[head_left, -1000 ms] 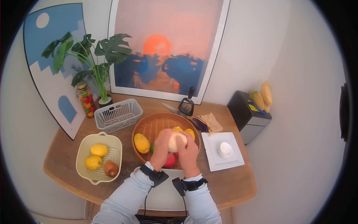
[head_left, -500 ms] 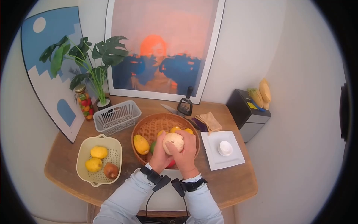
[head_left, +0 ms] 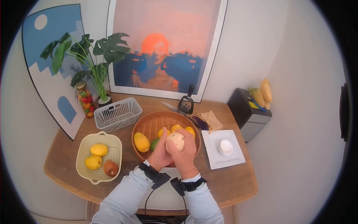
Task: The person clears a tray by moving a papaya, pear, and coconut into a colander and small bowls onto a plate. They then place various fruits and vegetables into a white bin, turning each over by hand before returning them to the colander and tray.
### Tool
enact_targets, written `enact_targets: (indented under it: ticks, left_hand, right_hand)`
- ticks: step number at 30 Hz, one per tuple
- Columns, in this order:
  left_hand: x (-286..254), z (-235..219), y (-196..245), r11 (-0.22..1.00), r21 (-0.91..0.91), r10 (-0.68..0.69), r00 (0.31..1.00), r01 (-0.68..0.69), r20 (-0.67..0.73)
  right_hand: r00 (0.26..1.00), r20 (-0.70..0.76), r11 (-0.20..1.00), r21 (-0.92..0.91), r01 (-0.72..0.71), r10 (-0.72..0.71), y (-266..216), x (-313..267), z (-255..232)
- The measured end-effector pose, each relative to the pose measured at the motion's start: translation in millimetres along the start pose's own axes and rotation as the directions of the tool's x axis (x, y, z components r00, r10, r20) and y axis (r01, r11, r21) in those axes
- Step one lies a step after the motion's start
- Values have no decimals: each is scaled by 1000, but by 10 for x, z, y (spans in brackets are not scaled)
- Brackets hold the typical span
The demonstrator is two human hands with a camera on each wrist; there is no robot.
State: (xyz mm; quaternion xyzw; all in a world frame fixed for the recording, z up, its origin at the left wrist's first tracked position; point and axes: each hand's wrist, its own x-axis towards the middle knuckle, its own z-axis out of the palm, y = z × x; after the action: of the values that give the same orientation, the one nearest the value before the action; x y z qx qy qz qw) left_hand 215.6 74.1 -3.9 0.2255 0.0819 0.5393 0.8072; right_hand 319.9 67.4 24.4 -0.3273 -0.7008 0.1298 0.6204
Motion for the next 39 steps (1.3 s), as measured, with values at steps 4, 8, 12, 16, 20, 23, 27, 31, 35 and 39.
enact_targets:
  ticks: [4,8,12,16,20,23,27,31,35,39]
  left_hand:
    - [32,36,-96,976,170,143,989,-136,-30]
    - [-12,85,63,994,110,37,993,-24,-114]
    - [-23,52,27,997,76,6,999,-4,-35]
    - [-9,115,-79,971,227,92,994,-76,-61]
    - [27,19,22,999,-36,8,999,-9,-36]
    - [-2,39,79,999,-35,-28,999,27,-15]
    - [-23,78,-37,954,299,76,987,-31,-141]
    - [-1,-13,53,984,179,19,998,-9,-55]
    - [-35,122,121,1000,20,3,997,-1,-79]
    - [15,11,-36,921,376,154,981,-101,-115]
  right_hand:
    - [998,-66,999,-44,-14,12,85,-6,27]
    - [986,87,989,8,145,-145,8,58,-43]
    - [987,-17,978,136,-158,161,39,-6,8]
    - [957,-68,949,168,-268,283,59,24,-40]
    - [972,20,962,-139,235,-235,-62,67,3]
    - [969,33,956,-159,247,-245,-56,37,24]
    - [978,-55,978,68,-197,200,154,-8,-16]
    - [1000,-2,1000,7,0,0,48,32,-24]
    - [980,57,977,-82,196,-192,-24,54,7]
    - [988,-53,989,7,-145,145,152,-12,10]
